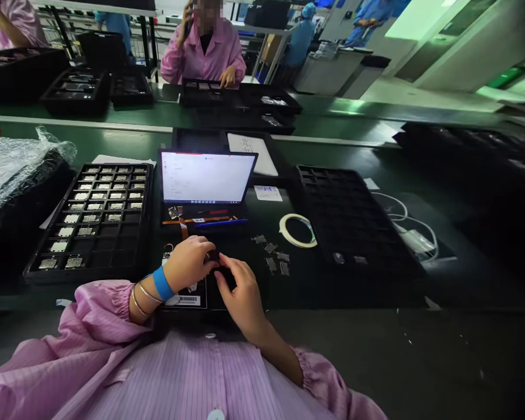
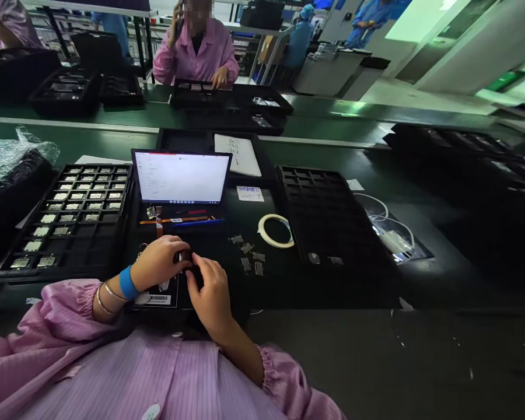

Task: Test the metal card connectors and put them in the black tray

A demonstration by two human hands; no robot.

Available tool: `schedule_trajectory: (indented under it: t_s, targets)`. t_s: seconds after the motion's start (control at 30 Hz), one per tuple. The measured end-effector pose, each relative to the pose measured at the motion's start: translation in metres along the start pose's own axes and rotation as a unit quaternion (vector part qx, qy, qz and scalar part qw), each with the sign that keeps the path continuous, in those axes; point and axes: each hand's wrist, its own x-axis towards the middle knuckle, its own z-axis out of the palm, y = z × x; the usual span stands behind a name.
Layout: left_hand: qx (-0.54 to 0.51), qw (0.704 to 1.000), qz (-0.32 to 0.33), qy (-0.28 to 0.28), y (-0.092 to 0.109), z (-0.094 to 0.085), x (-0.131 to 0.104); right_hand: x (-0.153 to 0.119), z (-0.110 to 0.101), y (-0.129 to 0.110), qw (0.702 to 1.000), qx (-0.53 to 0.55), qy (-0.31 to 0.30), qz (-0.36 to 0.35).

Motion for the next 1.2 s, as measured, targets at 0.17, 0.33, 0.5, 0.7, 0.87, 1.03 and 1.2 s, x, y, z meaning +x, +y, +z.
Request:
schedule_trajectory:
  t_s: [0.17, 0.33, 0.5, 0.7, 0.87, 1.03, 1.2]
  targets:
    - [-0.002, 1.000, 0.004, 0.001, 0.000, -0.002, -0.001, -0.001, -0.001, 0.000, 1.000, 0.017, 0.000, 0.014]
    - [-0.004, 1.000, 0.019, -0.009, 0.000, -0.005, 0.000, 0.003, 0.000, 0.004, 0.998, 0.047, -0.008, 0.031]
    - [-0.032, 0.999, 0.037, -0.024, -0.009, -0.017, 0.000, 0.018, -0.006, 0.010, 0.996, 0.017, -0.070, -0.044]
    - [-0.041, 0.999, -0.003, 0.015, -0.021, -0.037, -0.004, 0.040, -0.016, 0.027, 0.959, -0.057, -0.180, -0.212]
    - [0.072, 0.996, -0.024, -0.043, -0.017, -0.035, -0.028, 0.055, -0.021, 0.040, 0.919, -0.067, -0.242, -0.305]
    - [0.135, 0.990, 0.023, -0.042, -0.011, -0.027, -0.056, 0.065, -0.022, 0.044, 0.893, -0.087, -0.259, -0.357]
    - [0.113, 0.992, 0.043, -0.047, -0.016, -0.031, -0.052, 0.066, -0.020, 0.045, 0.897, -0.063, -0.261, -0.350]
